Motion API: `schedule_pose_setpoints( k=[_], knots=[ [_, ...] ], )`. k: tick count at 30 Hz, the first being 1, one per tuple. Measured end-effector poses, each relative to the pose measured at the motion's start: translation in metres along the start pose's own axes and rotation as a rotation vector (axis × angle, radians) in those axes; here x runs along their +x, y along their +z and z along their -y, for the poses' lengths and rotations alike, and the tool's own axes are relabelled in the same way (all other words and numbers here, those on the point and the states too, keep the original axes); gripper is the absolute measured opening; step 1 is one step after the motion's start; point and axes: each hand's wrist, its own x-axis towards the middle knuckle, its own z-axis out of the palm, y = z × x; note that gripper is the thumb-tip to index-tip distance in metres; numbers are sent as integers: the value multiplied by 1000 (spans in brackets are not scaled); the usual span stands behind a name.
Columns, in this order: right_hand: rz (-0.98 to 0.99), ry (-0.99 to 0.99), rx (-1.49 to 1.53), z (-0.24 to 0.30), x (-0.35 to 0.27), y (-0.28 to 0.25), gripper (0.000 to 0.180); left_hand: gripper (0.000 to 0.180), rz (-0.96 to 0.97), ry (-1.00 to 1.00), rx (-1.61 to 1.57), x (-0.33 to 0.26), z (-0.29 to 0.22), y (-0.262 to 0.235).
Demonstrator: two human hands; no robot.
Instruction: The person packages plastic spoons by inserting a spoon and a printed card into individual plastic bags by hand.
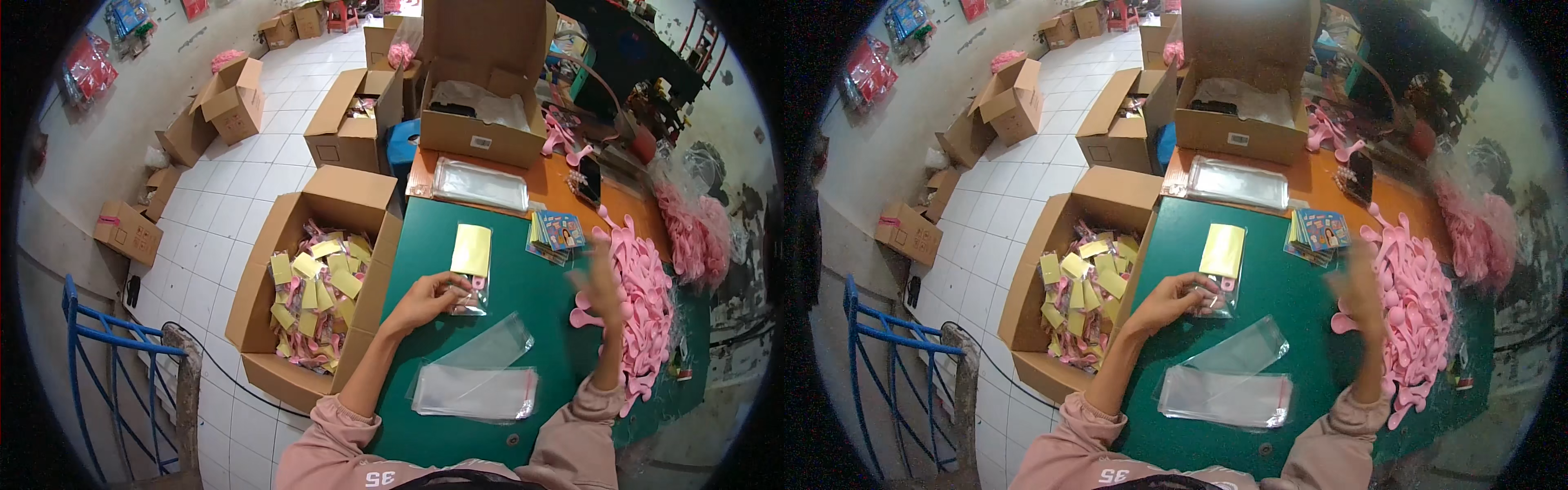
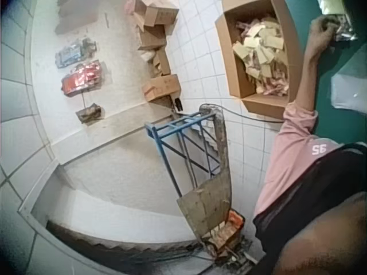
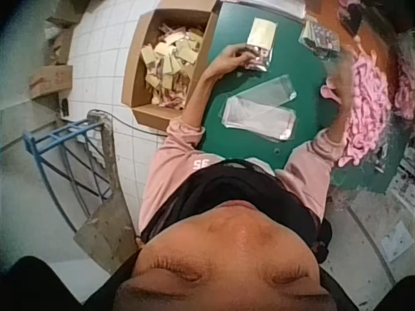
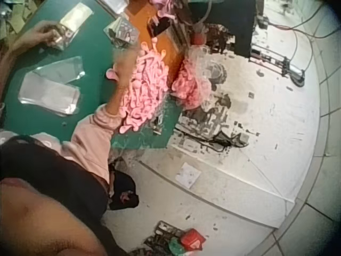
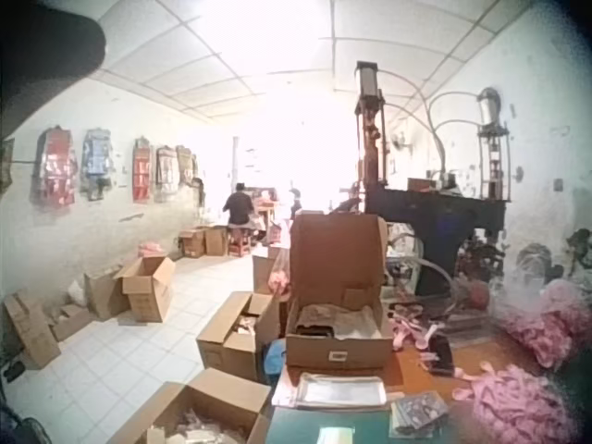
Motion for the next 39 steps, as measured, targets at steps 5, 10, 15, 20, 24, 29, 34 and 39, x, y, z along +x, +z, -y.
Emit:
schedule_pose_setpoints(
  k=[5,10,15,20,24,29,34,39],
  knots=[
    [225,-74,271,117,3,72,49,17,17,48,-141,-10,-7,3],
    [30,-14,455,107,1,82,22,17,-103,19,-262,-14,-5,4],
    [186,148,696,96,5,76,16,14,-199,236,432,-4,-6,16],
    [372,330,1056,77,2,83,12,13,-211,226,394,3,5,15],
    [341,445,1196,78,1,86,11,16,-236,262,473,4,8,13],
    [295,585,1255,93,1,88,11,16,-311,176,365,3,5,15],
    [203,641,1156,94,-1,91,11,18,-410,97,470,3,0,20],
    [129,666,1157,98,-2,96,12,18,-426,146,327,6,9,19]
  ],
)
